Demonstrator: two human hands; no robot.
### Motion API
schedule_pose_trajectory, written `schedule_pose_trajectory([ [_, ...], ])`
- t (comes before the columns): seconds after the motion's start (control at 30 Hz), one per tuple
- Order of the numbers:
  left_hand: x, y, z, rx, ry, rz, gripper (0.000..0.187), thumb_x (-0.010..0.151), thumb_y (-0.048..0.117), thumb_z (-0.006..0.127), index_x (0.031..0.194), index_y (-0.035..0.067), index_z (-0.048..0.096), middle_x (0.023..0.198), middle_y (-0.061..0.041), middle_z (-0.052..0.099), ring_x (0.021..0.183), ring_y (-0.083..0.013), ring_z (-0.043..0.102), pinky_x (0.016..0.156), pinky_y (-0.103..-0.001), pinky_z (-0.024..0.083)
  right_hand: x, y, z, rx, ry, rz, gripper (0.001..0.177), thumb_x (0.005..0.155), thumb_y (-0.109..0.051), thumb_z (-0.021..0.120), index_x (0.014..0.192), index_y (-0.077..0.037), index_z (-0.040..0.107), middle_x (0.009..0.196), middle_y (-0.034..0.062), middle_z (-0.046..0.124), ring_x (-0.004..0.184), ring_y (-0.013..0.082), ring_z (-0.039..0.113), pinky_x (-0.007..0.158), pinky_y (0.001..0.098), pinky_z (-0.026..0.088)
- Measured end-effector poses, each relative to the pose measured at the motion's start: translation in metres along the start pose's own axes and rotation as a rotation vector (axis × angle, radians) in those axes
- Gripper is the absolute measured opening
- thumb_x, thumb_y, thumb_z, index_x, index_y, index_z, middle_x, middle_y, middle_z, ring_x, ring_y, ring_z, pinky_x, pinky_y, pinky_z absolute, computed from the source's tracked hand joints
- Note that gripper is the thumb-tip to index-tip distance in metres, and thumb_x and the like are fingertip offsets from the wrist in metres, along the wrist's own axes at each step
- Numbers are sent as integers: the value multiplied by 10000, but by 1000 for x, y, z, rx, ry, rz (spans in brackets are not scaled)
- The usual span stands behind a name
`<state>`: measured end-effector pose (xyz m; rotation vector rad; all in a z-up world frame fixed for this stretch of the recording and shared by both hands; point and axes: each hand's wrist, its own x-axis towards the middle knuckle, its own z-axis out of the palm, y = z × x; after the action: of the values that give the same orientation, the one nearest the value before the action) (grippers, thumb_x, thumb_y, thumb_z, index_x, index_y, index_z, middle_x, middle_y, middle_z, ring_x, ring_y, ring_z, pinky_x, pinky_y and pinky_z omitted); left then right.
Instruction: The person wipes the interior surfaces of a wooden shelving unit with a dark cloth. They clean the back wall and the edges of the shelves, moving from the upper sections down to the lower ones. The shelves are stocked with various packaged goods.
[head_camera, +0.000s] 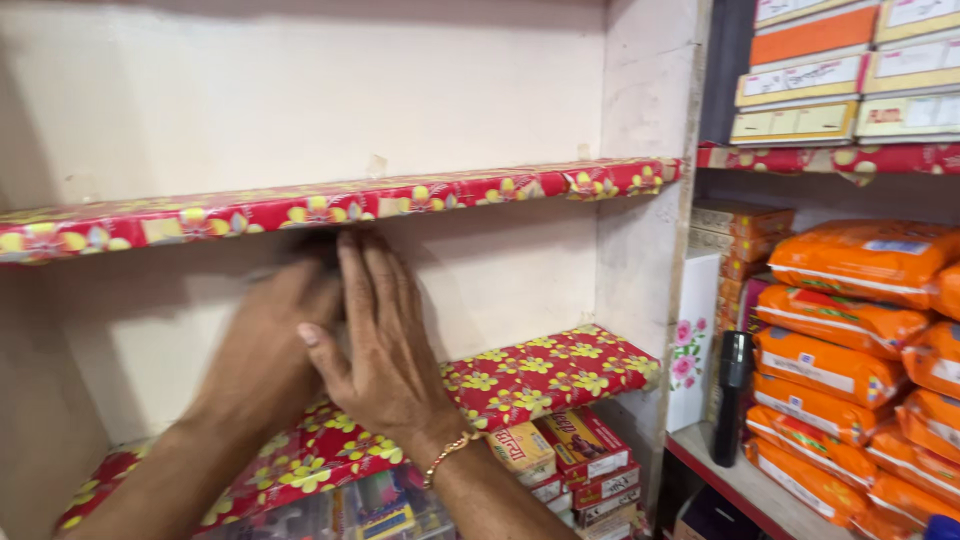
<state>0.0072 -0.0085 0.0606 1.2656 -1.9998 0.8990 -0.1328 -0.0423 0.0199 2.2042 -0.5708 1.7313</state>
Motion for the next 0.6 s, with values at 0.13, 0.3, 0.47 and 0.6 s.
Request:
schedule_pose_trajectory([
  [0.13, 19, 3, 19, 139, 112, 431, 709, 716, 306, 699, 1326, -19, 540, 1378, -246, 494, 1312, -399, 430, 1091, -606, 336, 0, -1, -2, -98, 44, -34, 838, 1068, -549, 428, 1625, 54, 257, 1699, 303, 275, 1608, 447, 246, 1311, 597, 197],
  [0.3, 8, -8, 14, 241, -24, 49, 642, 777, 279, 694, 1368, 65, 561, 1363, -203, 531, 1248, -398, 510, 1067, -568, 394, 2, -2, -4, -52, 17, -76, 833, 1059, -517, 483, 1620, 59, 267, 1687, 286, 293, 1608, 436, 273, 1323, 587, 199],
  [0.47, -35, -13, -19, 319, 394, -242, 602, 757, 119, 755, 1329, 17, 597, 1357, -279, 550, 1164, -432, 567, 981, -454, 468, 2, -3, -7, -36, 41, -63, 792, 1076, -467, 510, 1617, 66, 284, 1691, 284, 300, 1615, 427, 276, 1338, 573, 216],
  [0.6, -17, -15, -15, 109, 260, -170, 582, 792, 102, 701, 1364, 43, 612, 1341, -222, 572, 1137, -398, 568, 962, -483, 454, 4, -4, -5, -49, 54, -5, 716, 1080, -333, 487, 1615, 93, 276, 1673, 301, 293, 1606, 433, 265, 1337, 581, 204],
])
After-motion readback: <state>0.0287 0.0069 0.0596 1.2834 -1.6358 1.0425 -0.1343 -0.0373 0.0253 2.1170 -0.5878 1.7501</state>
